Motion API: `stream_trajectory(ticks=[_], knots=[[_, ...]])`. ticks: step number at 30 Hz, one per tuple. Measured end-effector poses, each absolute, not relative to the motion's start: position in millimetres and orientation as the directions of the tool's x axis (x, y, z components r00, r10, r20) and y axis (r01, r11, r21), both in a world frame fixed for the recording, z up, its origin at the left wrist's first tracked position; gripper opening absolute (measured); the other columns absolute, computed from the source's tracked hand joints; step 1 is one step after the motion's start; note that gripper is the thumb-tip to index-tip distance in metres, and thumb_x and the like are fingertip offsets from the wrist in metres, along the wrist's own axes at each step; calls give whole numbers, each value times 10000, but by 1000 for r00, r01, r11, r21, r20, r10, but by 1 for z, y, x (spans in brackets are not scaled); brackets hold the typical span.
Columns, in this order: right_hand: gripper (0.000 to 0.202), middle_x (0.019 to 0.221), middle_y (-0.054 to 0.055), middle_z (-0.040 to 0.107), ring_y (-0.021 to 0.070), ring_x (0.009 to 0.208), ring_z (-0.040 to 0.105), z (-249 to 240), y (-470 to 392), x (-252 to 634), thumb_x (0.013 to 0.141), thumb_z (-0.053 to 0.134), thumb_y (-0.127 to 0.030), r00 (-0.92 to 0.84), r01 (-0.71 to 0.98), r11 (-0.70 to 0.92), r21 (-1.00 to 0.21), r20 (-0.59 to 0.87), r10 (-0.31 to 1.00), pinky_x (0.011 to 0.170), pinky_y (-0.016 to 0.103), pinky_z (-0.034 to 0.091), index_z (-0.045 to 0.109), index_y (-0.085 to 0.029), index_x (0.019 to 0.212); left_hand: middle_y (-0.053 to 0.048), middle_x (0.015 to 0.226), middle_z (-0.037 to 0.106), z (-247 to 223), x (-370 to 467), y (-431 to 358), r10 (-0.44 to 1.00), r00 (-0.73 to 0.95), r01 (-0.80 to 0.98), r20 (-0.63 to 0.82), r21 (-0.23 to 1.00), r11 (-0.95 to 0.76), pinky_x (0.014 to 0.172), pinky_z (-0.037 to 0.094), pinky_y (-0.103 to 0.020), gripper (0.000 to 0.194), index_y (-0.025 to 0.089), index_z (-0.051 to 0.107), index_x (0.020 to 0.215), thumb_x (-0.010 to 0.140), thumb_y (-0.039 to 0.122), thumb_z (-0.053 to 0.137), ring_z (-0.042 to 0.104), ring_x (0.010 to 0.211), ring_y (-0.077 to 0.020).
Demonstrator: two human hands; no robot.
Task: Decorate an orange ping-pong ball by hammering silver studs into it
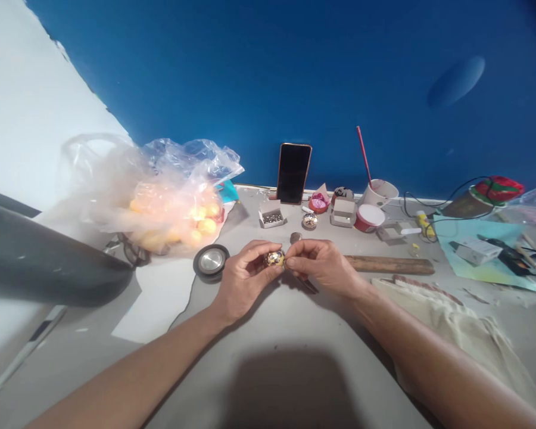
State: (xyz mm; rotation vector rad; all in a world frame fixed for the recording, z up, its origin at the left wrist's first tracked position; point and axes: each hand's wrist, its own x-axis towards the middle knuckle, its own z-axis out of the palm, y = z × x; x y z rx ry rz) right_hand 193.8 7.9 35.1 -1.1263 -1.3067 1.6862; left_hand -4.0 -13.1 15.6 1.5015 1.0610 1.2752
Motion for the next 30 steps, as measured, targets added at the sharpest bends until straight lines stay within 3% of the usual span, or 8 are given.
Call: stream_trajectory(ticks=[8, 15, 30], knots=[[287, 580, -20, 609, 71, 450, 429, 36, 7, 194, 730, 846, -415, -361, 7, -242, -970, -228, 904, 409, 220, 283, 757, -154, 807, -87, 1089, 732, 18, -3, -15, 964, 112, 69, 242, 966, -250, 788, 598, -285, 267, 194, 809, 1067, 823, 298, 837, 705, 934, -193], [314, 584, -12, 610, 88, 512, 476, 40, 7, 193, 709, 861, -430, -344, 28, -197, -980, -194, 919, 465, 225, 337, 740, -148, 774, -90, 1092, 737, 19, -3, -15, 970, 97, 80, 224, 969, -232, 800, 602, -297, 276, 191, 812, 1058, 814, 316, 842, 707, 930, -198], [118, 574, -15, 572, 117, 554, 498, 41, -1, 186, 768, 729, -291, -274, 103, -69, -992, -95, 957, 491, 240, 339, 707, -181, 732, -77, 1038, 715, 18, -1, -17, 947, 65, 123, 315, 939, -321, 799, 593, -291, 217, 214, 802, 1023, 813, 253, 841, 684, 928, -192]])
